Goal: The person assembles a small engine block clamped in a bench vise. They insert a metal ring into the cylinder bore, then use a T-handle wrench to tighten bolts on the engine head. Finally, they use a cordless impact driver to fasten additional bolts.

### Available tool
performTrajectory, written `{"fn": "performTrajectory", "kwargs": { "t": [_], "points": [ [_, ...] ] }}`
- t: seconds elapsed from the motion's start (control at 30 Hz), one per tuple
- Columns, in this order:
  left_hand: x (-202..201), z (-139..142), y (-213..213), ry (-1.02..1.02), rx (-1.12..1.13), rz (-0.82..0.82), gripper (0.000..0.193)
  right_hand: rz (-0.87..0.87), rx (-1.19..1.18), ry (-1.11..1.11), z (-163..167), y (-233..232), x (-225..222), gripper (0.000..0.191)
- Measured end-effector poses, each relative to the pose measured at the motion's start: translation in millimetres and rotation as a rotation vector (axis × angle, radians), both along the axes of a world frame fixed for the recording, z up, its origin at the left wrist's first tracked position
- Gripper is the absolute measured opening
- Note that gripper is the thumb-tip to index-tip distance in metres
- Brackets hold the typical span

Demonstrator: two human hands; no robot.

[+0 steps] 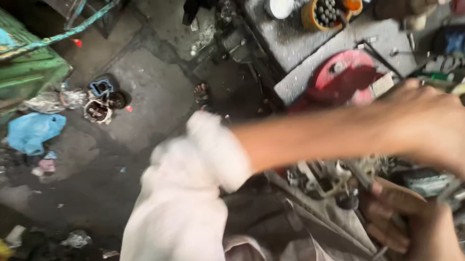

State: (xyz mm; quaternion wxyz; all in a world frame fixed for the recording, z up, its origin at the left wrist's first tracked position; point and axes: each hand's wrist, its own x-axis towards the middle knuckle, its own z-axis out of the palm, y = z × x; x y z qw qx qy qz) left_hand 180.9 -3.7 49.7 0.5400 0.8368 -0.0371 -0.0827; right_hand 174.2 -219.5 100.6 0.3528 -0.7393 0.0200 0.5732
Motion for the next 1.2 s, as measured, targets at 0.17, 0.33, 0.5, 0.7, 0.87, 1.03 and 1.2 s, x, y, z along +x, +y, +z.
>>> {"fn": "performTrajectory", "kwargs": {
  "t": [0.17,0.33,0.5,0.7,0.87,1.03,1.2],
  "points": [
    [43.7,-10.3,-40.1,0.117,0.002,-0.484,0.067,-0.494,0.335,0.389,6.8,23.6,-29.8,0.062],
    [5.6,7.6,-21.8,-0.192,0.104,-0.254,0.051,-0.584,0.866,0.383,21.0,-6.5,-69.3,0.066],
    [-87.0,-2.0,38.5,-0.722,-0.197,0.538,0.025,-0.180,1.528,0.277,30.4,-56.3,-50.4,0.045],
    [-248.4,-65.4,32.6,-0.319,-0.428,1.027,0.018,-0.009,1.297,-0.762,5.0,-115.6,7.6,0.006],
    [-301.5,-110.5,-25.4,-0.118,-0.545,1.348,0.017,-0.393,0.340,-0.736,-85.1,-160.9,29.4,0.045],
    [-279.7,-140.2,-71.0,-0.112,-0.728,1.619,0.022,-0.331,0.253,-0.952,-195.0,-183.5,94.0,0.030],
    [-257.7,-129.4,-65.6,-0.290,-0.566,1.524,0.026,0.032,0.003,-1.453,-234.4,-182.0,159.6,0.030]
  ]
}}
